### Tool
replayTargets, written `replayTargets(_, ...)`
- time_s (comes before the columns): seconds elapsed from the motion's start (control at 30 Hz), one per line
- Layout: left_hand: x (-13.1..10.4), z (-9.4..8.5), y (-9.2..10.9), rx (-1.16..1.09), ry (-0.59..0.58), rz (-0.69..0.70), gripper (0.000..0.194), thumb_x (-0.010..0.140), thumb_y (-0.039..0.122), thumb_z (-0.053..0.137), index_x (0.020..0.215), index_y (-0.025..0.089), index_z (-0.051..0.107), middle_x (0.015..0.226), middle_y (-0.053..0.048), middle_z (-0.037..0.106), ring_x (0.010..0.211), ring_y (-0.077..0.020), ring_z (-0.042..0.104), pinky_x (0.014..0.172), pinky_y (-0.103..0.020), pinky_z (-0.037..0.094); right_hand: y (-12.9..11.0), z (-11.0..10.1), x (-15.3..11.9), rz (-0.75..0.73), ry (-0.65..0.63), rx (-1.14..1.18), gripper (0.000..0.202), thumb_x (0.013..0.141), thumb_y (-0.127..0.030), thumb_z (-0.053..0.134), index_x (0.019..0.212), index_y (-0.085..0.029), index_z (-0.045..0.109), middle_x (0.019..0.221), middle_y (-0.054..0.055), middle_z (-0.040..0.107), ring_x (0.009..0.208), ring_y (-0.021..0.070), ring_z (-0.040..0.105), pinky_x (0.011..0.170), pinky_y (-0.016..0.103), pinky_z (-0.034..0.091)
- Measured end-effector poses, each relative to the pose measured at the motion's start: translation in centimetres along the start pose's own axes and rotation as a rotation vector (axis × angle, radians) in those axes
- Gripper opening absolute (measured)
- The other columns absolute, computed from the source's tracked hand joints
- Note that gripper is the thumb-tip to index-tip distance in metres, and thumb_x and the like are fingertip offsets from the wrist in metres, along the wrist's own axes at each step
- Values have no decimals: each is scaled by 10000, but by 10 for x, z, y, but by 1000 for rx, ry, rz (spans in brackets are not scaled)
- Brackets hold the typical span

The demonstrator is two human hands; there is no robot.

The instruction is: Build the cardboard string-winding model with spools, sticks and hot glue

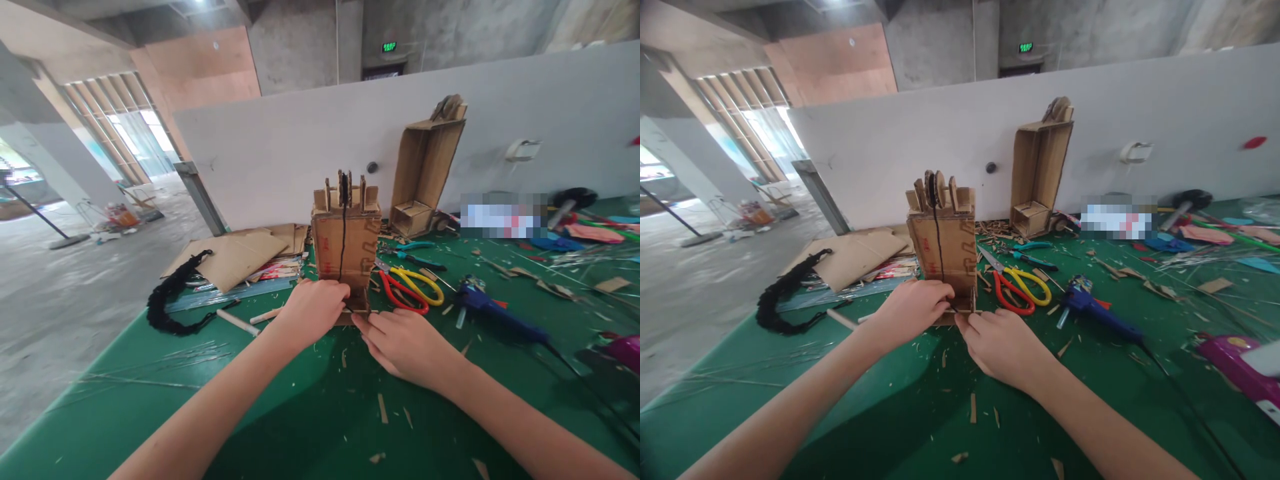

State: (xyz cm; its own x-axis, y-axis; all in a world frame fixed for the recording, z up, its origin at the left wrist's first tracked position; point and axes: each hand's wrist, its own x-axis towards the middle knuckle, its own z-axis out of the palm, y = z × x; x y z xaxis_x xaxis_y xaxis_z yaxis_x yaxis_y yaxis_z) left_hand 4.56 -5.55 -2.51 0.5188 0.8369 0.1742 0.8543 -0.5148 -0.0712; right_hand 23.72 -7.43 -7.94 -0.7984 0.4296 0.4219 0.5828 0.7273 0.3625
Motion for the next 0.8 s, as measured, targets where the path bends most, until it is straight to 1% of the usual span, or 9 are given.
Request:
replayTargets(0.07,0,1,0,1,5,4,132,857,215,465,866,224,596,851,4,685,739,-188,641,605,-281,434,0,5,-3,3,-9,-18,366,866,-212,468,1199,-92,561,756,30,634,648,148,575,554,324,322)
replayTargets(0.23,1,-1,0,12,3,0,129,856,228,467,848,219,595,834,2,688,728,-194,644,601,-289,433,0,7,-4,23,-20,-15,391,884,-225,446,1245,-95,523,788,24,634,685,154,586,565,333,329)
replayTargets(0.4,2,-3,2,24,-21,-17,163,868,225,437,843,207,597,830,-13,690,728,-192,646,627,-293,448,-1,10,-2,14,-34,27,375,873,-223,463,1224,-116,536,837,26,653,719,160,603,583,331,350)
replayTargets(0.57,2,-1,4,44,-26,-23,180,878,218,416,854,196,594,836,-23,684,745,-187,649,662,-299,462,-2,7,-4,-10,-37,69,330,861,-214,479,1171,-149,574,796,18,656,687,151,604,575,315,356)
replayTargets(0.67,3,0,4,49,-14,-17,170,878,220,422,857,191,588,841,-26,680,746,-190,650,656,-303,466,-2,5,-4,9,-46,79,327,867,-208,470,1166,-134,578,805,28,661,699,155,610,570,312,364)
replayTargets(0.8,3,1,6,55,-3,-20,138,874,235,453,859,189,582,855,-31,678,770,-200,651,676,-324,471,-3,6,-4,48,-27,71,364,877,-203,456,1215,-104,543,862,51,671,713,159,615,562,315,373)
